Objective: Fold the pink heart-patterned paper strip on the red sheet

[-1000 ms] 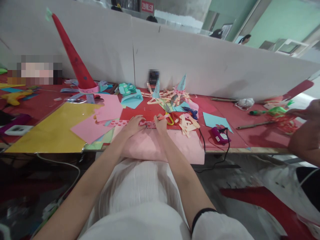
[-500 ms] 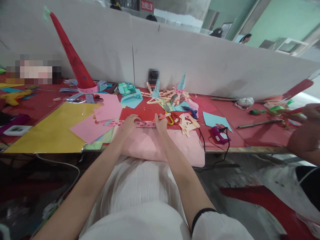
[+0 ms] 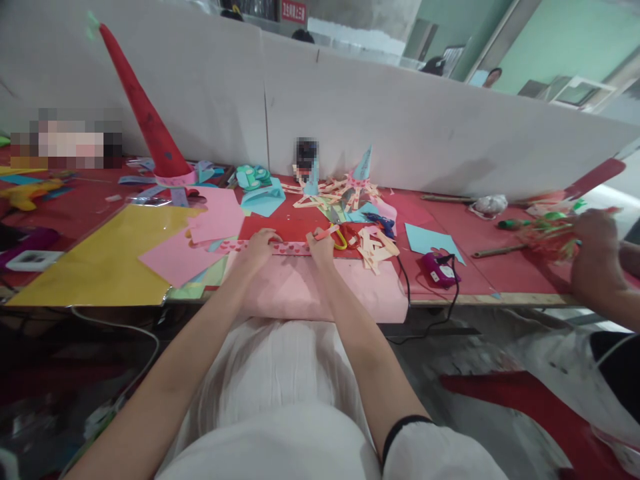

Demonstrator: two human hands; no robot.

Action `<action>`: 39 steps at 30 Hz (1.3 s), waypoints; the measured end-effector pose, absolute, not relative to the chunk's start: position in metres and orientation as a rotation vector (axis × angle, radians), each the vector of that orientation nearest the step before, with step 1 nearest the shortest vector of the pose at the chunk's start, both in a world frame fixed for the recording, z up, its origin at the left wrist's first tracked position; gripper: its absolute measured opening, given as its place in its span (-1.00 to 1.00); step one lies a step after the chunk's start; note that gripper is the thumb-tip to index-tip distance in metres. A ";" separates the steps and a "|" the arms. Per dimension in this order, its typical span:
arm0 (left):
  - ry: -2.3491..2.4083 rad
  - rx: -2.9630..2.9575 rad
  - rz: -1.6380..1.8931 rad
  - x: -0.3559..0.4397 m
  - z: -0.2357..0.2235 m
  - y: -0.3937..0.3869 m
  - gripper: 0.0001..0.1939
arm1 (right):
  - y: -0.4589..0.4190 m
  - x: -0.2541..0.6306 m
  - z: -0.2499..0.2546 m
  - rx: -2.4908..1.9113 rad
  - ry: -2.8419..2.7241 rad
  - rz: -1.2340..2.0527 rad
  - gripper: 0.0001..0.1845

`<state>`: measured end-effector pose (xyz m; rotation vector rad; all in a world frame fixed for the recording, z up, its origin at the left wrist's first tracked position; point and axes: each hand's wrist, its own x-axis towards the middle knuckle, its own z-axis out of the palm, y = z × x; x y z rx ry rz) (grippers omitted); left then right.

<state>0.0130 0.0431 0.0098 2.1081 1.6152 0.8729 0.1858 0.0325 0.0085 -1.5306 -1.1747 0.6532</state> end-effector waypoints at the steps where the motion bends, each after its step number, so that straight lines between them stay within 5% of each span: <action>1: 1.614 2.108 0.873 0.013 0.010 0.043 -0.65 | 0.032 0.186 0.009 -1.536 -1.173 0.653 -0.77; 39: 1.616 2.105 0.857 0.012 0.011 0.042 -0.62 | 0.030 0.186 0.015 -1.564 -1.165 0.667 -0.72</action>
